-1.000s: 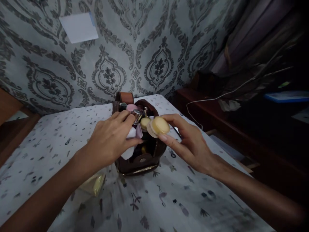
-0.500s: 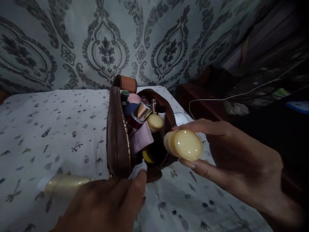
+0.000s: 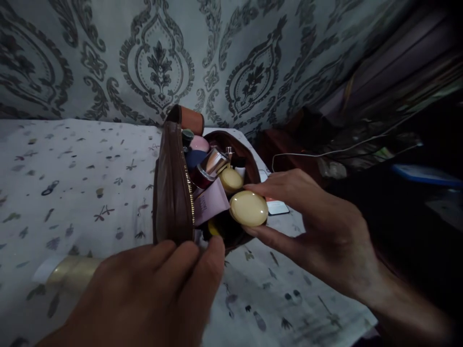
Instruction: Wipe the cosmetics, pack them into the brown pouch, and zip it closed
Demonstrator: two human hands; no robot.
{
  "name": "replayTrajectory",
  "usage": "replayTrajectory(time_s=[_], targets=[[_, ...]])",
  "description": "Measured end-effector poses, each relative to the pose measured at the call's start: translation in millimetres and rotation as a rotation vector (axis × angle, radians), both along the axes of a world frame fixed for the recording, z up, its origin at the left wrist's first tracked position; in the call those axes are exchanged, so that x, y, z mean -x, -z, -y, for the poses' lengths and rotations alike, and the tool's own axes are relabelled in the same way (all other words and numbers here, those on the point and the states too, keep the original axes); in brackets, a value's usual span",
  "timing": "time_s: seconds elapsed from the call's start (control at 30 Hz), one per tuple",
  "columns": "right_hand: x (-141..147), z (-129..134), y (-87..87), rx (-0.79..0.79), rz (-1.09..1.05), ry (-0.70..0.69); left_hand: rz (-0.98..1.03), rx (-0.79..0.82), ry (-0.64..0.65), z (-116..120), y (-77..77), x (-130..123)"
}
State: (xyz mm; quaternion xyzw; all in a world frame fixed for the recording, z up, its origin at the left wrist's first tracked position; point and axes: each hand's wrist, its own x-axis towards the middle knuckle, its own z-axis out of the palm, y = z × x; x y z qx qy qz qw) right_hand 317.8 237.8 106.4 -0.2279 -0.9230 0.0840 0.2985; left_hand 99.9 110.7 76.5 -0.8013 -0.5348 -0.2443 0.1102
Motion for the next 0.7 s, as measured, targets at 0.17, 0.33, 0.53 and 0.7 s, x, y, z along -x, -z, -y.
replayTrajectory(time_s=[0.17,0.33,0.53,0.7], targets=[[1.5,4.8,4.4,-0.082,0.031,0.052,-0.138,0.084,0.099,-3.2,-3.9,0.6],[5.9,9.1,9.6,-0.161,0.081,0.031,-0.195,0.218,0.110,2.1,-1.9,-4.4],[12.1,14.9,10.2,-0.307,0.182,0.096,-0.242,0.314,0.092,8.4,-0.2,-8.1],[16.6,21.0,5.2,-0.362,0.266,0.140,-0.230,0.348,0.101,8.4,6.0,-5.1]])
